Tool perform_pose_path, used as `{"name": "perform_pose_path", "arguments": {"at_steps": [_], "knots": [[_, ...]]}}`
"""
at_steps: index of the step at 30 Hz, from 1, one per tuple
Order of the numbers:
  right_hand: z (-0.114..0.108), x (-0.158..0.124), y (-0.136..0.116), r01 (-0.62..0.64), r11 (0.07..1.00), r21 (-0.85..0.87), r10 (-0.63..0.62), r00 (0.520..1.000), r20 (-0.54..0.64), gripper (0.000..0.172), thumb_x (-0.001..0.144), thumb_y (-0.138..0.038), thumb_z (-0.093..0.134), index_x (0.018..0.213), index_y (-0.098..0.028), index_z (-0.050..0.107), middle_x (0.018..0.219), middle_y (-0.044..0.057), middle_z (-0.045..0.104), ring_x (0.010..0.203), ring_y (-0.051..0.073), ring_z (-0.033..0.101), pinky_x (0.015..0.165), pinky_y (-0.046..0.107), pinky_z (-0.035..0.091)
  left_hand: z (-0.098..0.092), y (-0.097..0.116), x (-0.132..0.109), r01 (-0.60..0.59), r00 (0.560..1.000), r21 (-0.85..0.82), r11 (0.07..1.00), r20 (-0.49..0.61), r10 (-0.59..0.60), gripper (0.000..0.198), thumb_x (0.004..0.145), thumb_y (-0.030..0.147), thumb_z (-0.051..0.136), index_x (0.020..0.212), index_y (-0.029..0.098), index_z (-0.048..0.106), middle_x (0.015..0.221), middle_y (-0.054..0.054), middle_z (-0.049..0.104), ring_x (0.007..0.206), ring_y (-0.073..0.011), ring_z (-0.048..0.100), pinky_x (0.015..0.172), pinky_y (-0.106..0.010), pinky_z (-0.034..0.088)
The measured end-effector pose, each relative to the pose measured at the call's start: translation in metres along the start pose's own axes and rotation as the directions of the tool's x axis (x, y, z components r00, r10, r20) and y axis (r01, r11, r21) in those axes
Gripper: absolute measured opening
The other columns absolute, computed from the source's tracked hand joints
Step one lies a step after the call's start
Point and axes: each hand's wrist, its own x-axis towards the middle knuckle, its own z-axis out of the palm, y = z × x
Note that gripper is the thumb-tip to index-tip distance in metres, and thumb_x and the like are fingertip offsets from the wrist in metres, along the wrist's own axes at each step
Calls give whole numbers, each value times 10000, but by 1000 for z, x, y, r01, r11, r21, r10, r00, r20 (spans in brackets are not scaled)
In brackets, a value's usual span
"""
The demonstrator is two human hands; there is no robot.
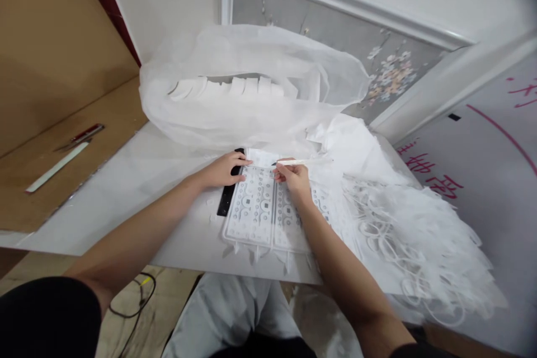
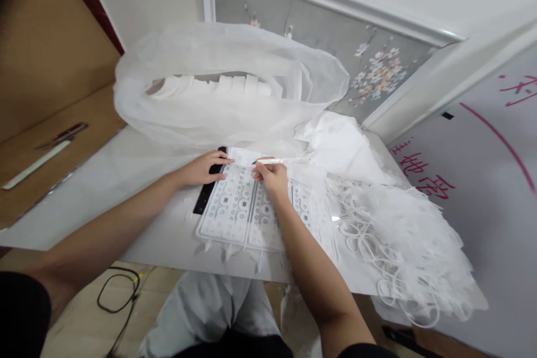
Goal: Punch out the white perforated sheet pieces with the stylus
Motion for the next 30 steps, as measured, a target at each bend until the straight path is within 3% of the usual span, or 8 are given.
{"name": "perform_pose_path", "arguments": {"at_steps": [6, 12, 18, 23, 27, 30], "knots": [[4, -5, -2, -52, 995, -91, 64, 990, 125, 249, 701, -412, 731, 720, -168, 686, 637, 56, 732, 459, 160, 624, 454, 269, 528, 2, -1, -1, 9, 1000, 5, 1000, -27, -9, 521, 864, 374, 739, 1368, 261, 677, 1395, -104, 596, 1292, -289, 577, 1147, -446, 438], [7, -9, 1, -6, 972, -234, 38, 990, 134, 358, 796, -506, 676, 764, -154, 726, 519, 27, 664, 375, 134, 535, 398, 250, 436, 1, 1, -1, 11, 1000, 0, 1000, -15, -11, 526, 870, 381, 740, 1380, 276, 666, 1389, -94, 599, 1278, -285, 582, 1143, -451, 439], [10, -6, 4, 8, 999, -40, -2, 988, 152, 414, 724, -538, 778, 854, -146, 746, 676, 51, 732, 489, 148, 620, 477, 269, 514, -2, 5, 1, -20, 1000, 56, 998, -1, 20, 522, 880, 340, 729, 1389, 248, 660, 1371, -108, 603, 1264, -277, 592, 1124, -421, 448], [16, -9, 4, 57, 994, -92, -45, 991, 130, 389, 774, -517, 771, 929, -161, 785, 736, 57, 753, 611, 175, 679, 618, 313, 579, -6, 9, 1, 2, 1000, 97, 995, 28, -5, 571, 866, 328, 743, 1420, 249, 630, 1392, -111, 604, 1284, -282, 584, 1118, -415, 450], [22, -12, 0, 160, 971, -179, -137, 981, 134, 332, 803, -465, 768, 984, -189, 809, 798, 64, 773, 710, 203, 705, 702, 338, 583, -6, 12, 1, 32, 999, 127, 991, 27, -36, 705, 858, 342, 746, 1517, 232, 521, 1563, -126, 481, 1441, -326, 451, 1194, -439, 376], [26, -14, -1, 236, 942, -240, -204, 967, 150, 280, 837, -452, 740, 953, -208, 812, 953, 85, 793, 851, 230, 729, 747, 345, 587, -5, 12, 0, 30, 998, 139, 990, 45, -37, 741, 880, 347, 711, 1561, 209, 452, 1611, -136, 424, 1483, -333, 401, 1221, -444, 339]]}}
